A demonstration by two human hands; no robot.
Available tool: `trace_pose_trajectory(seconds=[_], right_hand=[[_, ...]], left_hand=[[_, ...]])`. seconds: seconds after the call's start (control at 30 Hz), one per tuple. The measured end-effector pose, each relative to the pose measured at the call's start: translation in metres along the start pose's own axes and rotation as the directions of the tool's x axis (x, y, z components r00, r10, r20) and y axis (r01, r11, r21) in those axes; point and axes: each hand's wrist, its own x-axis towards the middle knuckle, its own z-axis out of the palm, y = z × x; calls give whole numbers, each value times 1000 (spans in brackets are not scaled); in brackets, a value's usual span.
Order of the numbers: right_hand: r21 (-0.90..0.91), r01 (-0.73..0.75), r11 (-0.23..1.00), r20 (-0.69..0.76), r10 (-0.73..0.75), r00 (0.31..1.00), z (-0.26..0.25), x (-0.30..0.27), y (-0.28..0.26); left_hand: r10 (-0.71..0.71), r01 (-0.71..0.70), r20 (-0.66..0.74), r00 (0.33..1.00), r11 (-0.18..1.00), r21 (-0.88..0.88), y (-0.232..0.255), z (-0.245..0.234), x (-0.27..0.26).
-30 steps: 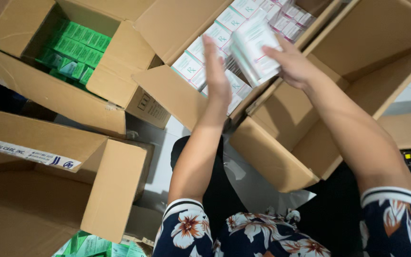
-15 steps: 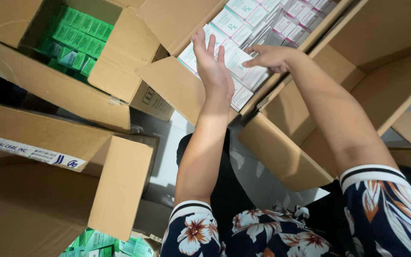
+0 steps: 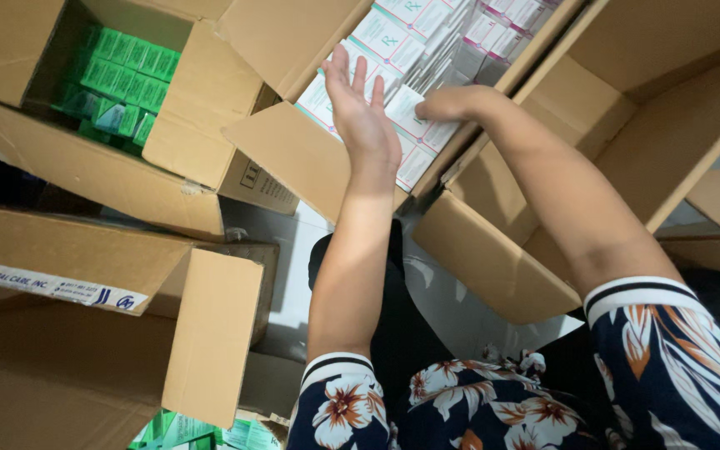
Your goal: The person picks up small white boxes from a large cardboard box and places them into another cardboard box. The person repeatedly transfers the boxes between the two containers, arranging them in rows.
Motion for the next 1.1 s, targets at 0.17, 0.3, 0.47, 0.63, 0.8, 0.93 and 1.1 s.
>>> trace_pose_trajectory(seconds=[0.17, 0.3, 0.47, 0.63, 0.8, 0.93, 1.1], right_hand=[[-52, 148, 988, -249, -157, 956, -4, -45, 4], [-171, 309, 935, -493, -353, 795, -26, -134, 19], [-156, 146, 977, -614, -211, 761, -47, -259, 95], [-223, 316, 922, -857, -340, 388, -41, -343, 219], [330, 324, 887, -936, 263, 234, 24, -430, 378], [381, 326, 865, -858, 462, -225, 89, -484, 506], [528, 23, 849, -629, 409, -661, 151, -553, 598]], left_hand=[[65, -66, 91, 994, 998, 9, -22, -7, 1], [36, -43, 58, 998, 992, 123, -38, 11, -7], [6, -87, 284, 959, 958, 273, -60, 51, -65], [-62, -126, 373, 926, 879, 460, -95, 87, -99], [-132, -252, 619, 774, 832, 494, -162, 111, -139], [-235, -253, 687, 688, 809, 530, -201, 127, -175], [-367, -154, 667, 648, 794, 588, -232, 146, -210]])
